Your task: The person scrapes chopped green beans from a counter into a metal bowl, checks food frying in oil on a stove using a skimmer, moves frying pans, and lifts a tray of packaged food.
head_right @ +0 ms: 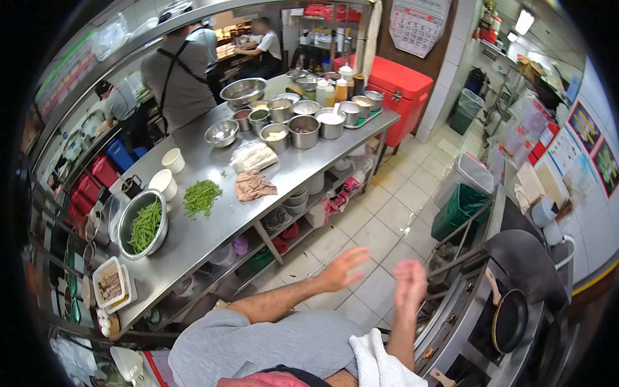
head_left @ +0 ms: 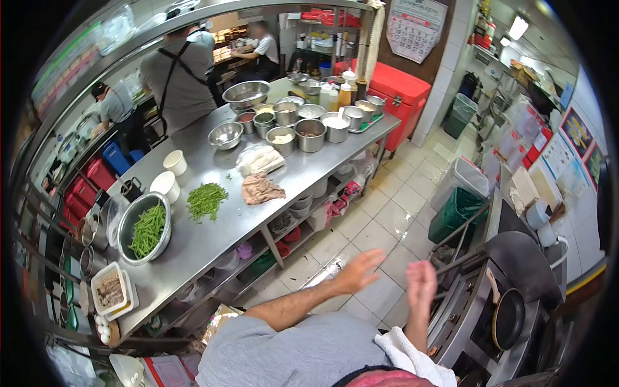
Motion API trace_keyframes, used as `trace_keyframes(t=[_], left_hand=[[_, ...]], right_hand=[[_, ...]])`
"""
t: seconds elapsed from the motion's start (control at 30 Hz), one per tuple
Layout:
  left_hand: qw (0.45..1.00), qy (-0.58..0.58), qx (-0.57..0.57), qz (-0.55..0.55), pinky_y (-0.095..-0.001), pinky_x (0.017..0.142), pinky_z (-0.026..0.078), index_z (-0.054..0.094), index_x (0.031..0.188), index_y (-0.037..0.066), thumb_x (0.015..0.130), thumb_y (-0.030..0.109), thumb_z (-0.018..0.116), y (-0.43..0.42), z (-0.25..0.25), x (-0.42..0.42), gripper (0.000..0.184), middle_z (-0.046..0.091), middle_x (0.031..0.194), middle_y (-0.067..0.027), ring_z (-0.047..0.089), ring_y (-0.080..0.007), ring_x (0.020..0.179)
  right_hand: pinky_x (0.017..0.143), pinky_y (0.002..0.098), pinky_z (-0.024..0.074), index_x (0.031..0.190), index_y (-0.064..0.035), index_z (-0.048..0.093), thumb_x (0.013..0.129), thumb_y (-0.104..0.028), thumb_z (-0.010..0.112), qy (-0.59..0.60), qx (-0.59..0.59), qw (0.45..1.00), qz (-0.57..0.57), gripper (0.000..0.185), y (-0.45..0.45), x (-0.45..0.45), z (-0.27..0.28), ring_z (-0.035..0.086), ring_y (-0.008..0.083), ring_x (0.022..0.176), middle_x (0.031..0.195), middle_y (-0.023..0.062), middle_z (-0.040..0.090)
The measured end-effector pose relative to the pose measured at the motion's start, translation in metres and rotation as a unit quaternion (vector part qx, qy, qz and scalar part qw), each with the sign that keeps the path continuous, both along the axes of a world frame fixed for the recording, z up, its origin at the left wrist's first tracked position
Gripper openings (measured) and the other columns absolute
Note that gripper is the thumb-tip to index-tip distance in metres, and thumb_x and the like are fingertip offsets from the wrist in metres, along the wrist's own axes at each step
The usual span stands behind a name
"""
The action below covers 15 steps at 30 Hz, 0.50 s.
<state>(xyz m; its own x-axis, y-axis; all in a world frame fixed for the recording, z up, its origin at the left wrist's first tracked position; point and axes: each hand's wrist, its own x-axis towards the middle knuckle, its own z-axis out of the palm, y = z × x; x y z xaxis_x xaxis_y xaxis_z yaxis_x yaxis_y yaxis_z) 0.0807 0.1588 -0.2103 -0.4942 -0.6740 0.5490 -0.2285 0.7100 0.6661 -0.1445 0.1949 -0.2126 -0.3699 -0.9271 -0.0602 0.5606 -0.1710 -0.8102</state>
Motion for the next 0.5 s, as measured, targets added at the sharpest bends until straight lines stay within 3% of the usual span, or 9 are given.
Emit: trace_keyframes(t=[0.07, 0.13, 0.17, 0.27, 0.5], left_hand=[[0.991, 0.042, -0.089, -0.085, -0.0449, 0.101, 0.028, 0.047, 0.123, 0.01, 0.082, 0.02, 0.058, 0.015, 0.03, -0.014, 0.044, 0.038, 0.133, -0.0123, 0.034, -0.0299, 0.124], [0.986, -0.007, -0.149, -0.079, -0.0483, 0.101, 0.024, 0.048, 0.123, 0.011, 0.084, 0.028, 0.054, 0.027, 0.024, -0.02, 0.044, 0.037, 0.135, -0.0122, 0.032, -0.0306, 0.126], [0.974, -0.056, -0.204, -0.086, -0.0517, 0.102, 0.021, 0.049, 0.123, 0.011, 0.086, 0.036, 0.05, 0.034, 0.018, -0.022, 0.045, 0.035, 0.136, -0.0121, 0.03, -0.0312, 0.127], [0.974, -0.038, -0.203, -0.094, -0.0558, 0.102, 0.016, 0.049, 0.123, 0.012, 0.087, 0.048, 0.042, 0.029, -0.007, -0.02, 0.052, 0.034, 0.137, -0.0128, 0.027, -0.034, 0.128], [0.976, -0.035, -0.197, -0.089, -0.055, 0.103, 0.013, 0.047, 0.125, 0.011, 0.085, 0.053, 0.042, 0.032, -0.013, -0.032, 0.058, 0.033, 0.137, -0.0154, 0.024, -0.0362, 0.129]], right_hand=[[0.084, 0.0372, 0.0441, 0.11, -0.0044, 0.049, 0.089, -0.037, 0.048, -0.196, 0.045, 0.965, 0.169, 0.038, -0.018, 0.041, -0.042, 0.052, 0.0214, 0.101, 0.112, 0.0137, 0.052], [0.085, 0.0378, 0.0437, 0.111, -0.0046, 0.049, 0.089, -0.037, 0.047, -0.29, 0.098, 0.92, 0.245, 0.039, -0.008, 0.064, -0.04, 0.051, 0.0219, 0.102, 0.114, 0.0138, 0.051], [0.085, 0.0381, 0.0435, 0.111, -0.0047, 0.049, 0.089, -0.038, 0.047, -0.298, 0.109, 0.912, 0.258, 0.04, -0.001, 0.068, -0.033, 0.051, 0.0222, 0.103, 0.114, 0.0138, 0.051], [0.086, 0.039, 0.0429, 0.112, -0.005, 0.048, 0.089, -0.039, 0.046, -0.294, 0.122, 0.904, 0.284, 0.041, 0.003, 0.073, -0.017, 0.05, 0.0229, 0.104, 0.116, 0.014, 0.05], [0.088, 0.041, 0.0416, 0.114, -0.0056, 0.046, 0.089, -0.041, 0.045, -0.276, 0.14, 0.894, 0.323, 0.044, 0.005, 0.064, -0.003, 0.048, 0.0247, 0.108, 0.12, 0.0142, 0.047]])
